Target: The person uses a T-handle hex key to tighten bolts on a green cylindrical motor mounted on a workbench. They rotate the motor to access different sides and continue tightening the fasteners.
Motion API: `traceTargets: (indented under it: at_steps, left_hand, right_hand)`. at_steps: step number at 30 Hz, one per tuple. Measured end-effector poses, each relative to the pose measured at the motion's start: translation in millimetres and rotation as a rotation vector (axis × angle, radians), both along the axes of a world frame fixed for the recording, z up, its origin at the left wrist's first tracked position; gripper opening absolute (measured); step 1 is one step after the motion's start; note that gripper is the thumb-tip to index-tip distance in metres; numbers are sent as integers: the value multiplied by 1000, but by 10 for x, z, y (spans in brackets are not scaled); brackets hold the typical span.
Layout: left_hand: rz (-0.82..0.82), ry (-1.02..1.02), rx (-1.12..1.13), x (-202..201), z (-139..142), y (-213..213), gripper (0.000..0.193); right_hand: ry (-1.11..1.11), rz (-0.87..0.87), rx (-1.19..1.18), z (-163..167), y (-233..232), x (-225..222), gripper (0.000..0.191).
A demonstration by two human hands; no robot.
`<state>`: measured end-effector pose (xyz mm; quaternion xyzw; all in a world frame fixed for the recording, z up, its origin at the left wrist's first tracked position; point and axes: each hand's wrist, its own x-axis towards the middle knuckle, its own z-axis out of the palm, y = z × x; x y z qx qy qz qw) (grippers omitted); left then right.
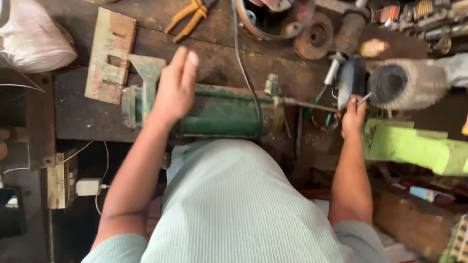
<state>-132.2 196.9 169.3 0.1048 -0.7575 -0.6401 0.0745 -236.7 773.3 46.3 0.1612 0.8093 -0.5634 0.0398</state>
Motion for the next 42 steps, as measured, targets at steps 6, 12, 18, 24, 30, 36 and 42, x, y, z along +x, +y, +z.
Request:
traceTargets:
  at_steps: [6, 12, 18, 24, 30, 36, 42]
  left_hand:
    - [-17, 268, 97, 396, 332, 398, 46]
    - [-355, 115, 209, 688, 301, 1319, 48]
    - [-552, 90, -299, 609, 22, 2483, 33]
    - [-513, 187, -237, 568, -392, 3080, 32]
    - [-388, 229, -164, 755, -428, 3112, 24]
    - [-178, 87, -80, 1410, -284, 2417, 29]
    - [414, 86, -292, 2266, -367, 1530, 10]
  right_hand:
    - [230, -144, -60, 100, 257, 617, 21]
    - [256, -382, -267, -181, 218, 1153, 25]
    - [216, -299, -101, -428, 227, 1206, 49]
    - [587, 159, 550, 158, -119, 1639, 36]
    - [205, 567, 138, 346, -653, 1895, 26]
    - [281, 464, 376, -102, -498, 1556, 21]
    - [289, 420, 468, -423, -94, 1034, 36]
